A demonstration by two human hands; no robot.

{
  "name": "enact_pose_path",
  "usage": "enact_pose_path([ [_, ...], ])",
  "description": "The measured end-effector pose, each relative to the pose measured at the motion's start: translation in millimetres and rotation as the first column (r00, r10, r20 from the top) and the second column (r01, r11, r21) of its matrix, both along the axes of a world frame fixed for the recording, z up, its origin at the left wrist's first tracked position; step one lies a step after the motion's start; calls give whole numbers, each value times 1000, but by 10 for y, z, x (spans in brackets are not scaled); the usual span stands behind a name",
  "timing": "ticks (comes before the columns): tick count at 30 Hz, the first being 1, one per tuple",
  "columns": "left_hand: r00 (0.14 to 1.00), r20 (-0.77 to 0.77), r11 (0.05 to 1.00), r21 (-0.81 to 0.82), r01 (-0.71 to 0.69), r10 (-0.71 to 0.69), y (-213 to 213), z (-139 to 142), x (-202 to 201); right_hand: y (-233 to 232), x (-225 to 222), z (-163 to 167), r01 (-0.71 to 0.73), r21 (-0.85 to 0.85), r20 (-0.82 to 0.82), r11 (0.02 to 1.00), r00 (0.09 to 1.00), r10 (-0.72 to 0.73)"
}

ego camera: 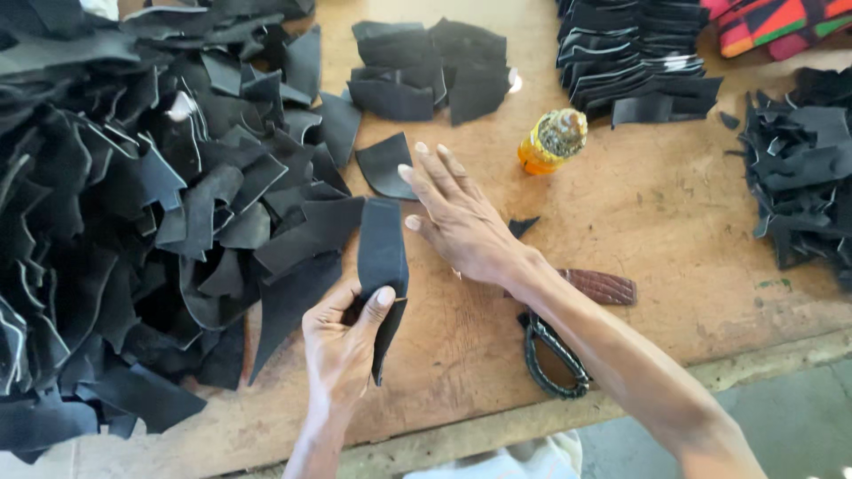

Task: The person uses shears to cut black leather pieces on a wooden table. They place a patterned template on a leather piece, trace its outline with a pencil, and then cut along the marked line. Cut pieces are stacked on the table.

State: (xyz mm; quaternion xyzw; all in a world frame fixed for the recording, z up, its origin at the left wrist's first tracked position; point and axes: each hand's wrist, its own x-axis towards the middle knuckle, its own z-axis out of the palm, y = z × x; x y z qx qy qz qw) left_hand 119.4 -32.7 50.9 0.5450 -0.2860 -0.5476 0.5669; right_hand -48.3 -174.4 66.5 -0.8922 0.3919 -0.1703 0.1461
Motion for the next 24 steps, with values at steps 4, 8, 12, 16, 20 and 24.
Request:
enact_pose_path([
  [4,959,272,991,-78,109,-83,-125,187,109,-54,6,-293,-1,-12,-151,1000,989,-1],
  [8,749,659,962,-154,224,-69,-326,416,294,-423,-258,-297,125,-125,-96,984,986,-137],
  [12,545,821,961,16,277,-170,-555,536,294,-1088,-374,-311,347,-262,28,900,935,-352],
  [16,502,856,922,-87,377,-125,-718,571,246,-1413,-309,-489,405,-405,74,819,908,-412],
  [20,524,850,878,-212,429,-51,-852,599,254,-1416,-340,-497,412,-378,95,829,908,-408],
  [24,449,889,830,-185,527,-87,-1102,631,274,-1326,-424,-220,350,-318,159,881,936,-314],
])
